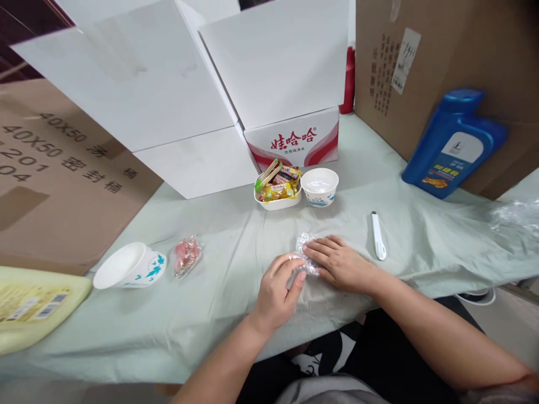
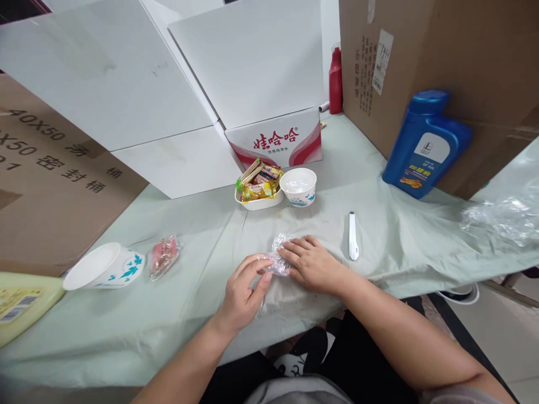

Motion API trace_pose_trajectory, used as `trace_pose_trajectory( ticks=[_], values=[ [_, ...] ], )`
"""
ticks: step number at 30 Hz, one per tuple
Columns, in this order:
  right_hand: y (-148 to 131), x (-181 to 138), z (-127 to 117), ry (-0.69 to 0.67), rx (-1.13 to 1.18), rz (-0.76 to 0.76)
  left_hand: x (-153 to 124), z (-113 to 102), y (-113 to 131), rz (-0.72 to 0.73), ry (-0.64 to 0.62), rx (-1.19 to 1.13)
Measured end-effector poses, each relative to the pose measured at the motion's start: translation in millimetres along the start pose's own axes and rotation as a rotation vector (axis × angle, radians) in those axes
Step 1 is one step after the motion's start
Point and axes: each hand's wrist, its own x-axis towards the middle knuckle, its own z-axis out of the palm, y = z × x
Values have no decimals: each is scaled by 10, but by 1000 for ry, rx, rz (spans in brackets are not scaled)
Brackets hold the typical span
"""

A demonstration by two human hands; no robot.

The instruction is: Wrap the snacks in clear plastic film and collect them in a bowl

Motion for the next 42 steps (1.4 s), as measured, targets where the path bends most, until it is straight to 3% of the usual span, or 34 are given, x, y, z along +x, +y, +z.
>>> trace_pose_trajectory(
  ticks=[5, 9, 12, 16, 20, 22, 27, 32, 38, 42],
  values=[
    [21, -36, -108, 38, 120, -61, 0, 77, -62, -224, -43, -163],
    [-139, -43, -170, 133, 192, -102, -88, 118, -91, -297, -19, -198],
    [-292, -33, -75, 118, 137, -61, -96, 49, -63, -310, -43, -191],
    [-392, -31, 58, 43, -3, -58, 34, -114, -53, -159, 18, 30],
    [-461, -74, 32, 80, -74, -121, 184, -132, -182, 37, -273, -52],
    [-510, -105, 4, 60, -86, -162, 207, -75, -282, 58, -338, -68],
    [-568, -133, 28, -77, -133, -244, 153, 48, -434, 69, -275, 51],
    [-541, -115, 70, -70, -192, -219, 127, 60, -428, 60, -221, 123],
    [-527, -177, -156, -73, 97, -189, 83, 57, -442, 176, -303, 6],
    [-401, -148, -235, 31, 307, -8, 59, 48, -429, 227, -359, -43]
  ],
)
